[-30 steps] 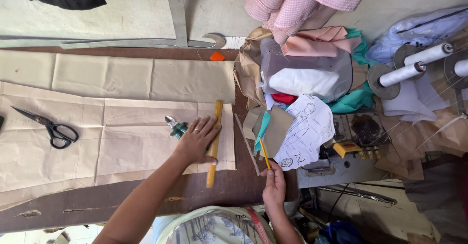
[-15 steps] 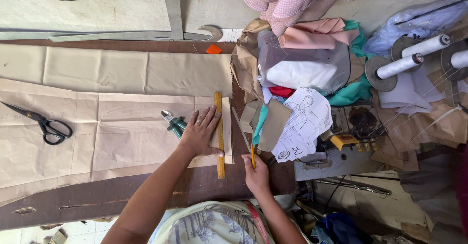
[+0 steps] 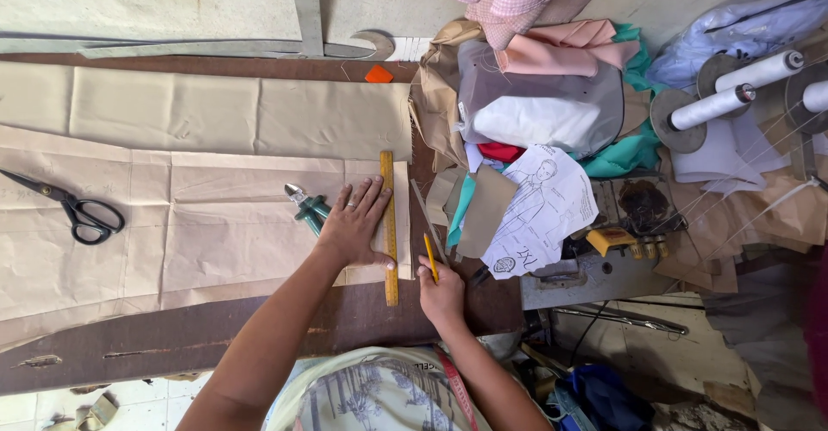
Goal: Marking fabric with a pencil and ruler and then cutting it with scissors according to a pattern.
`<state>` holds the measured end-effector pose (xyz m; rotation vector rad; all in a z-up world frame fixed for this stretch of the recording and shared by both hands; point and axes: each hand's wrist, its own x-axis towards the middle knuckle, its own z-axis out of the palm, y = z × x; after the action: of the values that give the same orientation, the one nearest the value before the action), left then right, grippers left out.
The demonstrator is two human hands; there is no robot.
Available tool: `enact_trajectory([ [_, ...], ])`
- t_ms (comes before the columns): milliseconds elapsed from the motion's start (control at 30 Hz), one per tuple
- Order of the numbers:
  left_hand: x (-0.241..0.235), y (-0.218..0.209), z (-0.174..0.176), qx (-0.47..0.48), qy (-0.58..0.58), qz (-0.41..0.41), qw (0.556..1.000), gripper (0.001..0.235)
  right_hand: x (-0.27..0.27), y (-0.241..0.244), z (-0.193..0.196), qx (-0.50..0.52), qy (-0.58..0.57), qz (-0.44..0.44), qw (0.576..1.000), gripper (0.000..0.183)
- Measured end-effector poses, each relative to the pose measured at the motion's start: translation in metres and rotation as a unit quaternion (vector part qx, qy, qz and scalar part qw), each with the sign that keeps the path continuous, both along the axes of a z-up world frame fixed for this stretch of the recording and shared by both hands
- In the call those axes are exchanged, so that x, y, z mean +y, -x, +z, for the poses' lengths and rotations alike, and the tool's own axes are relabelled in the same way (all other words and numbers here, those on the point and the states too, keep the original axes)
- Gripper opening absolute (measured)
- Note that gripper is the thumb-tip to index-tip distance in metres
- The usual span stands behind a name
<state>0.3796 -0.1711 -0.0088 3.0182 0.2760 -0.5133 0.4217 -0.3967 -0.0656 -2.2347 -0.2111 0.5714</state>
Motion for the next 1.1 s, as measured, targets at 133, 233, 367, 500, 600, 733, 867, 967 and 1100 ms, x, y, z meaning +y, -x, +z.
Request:
enact_trajectory([
  [133,-0.001,0.0,0.001,0.001,0.005,0.004,1.0,0.15,0.003,0.004,-0.004,-0.035,0.001,-0.006,0.999,0.027],
  [233,-0.001,0.001,-0.004,-0.002,0.006,0.006,1.0,0.151,0.002,0.008,-0.001,-0.049,-0.013,-0.015,0.999,0.027],
  [367,0.0,0.001,-0.004,-0.011,0.012,0.003,1.0,0.152,0.001,0.012,0.001,-0.052,-0.027,-0.028,0.998,0.027],
  [500,0.001,0.001,-0.006,-0.015,0.015,0.002,1.0,0.154,0.003,0.014,-0.011,-0.056,-0.023,-0.048,0.997,0.027],
  [600,0.0,0.001,-0.003,-0.001,0.023,0.001,1.0,0.153,0.005,0.018,-0.015,-0.058,-0.008,-0.063,0.996,0.024],
  [733,0.001,0.0,0.001,0.004,0.019,-0.003,1.0,0.153,0.013,0.024,-0.006,-0.119,0.034,-0.062,0.99,0.023],
  [867,0.003,0.0,0.002,0.007,0.026,-0.005,1.0,0.154,0.022,0.031,-0.005,-0.133,0.061,-0.06,0.987,0.019],
  [967,0.004,-0.001,0.008,0.028,0.033,-0.003,0.999,0.15,0.027,0.034,-0.021,-0.167,0.074,-0.067,0.981,0.017],
  [1100,0.004,-0.002,0.003,0.033,0.034,-0.002,0.999,0.152,0.032,0.034,-0.028,-0.159,0.058,-0.075,0.983,0.018],
])
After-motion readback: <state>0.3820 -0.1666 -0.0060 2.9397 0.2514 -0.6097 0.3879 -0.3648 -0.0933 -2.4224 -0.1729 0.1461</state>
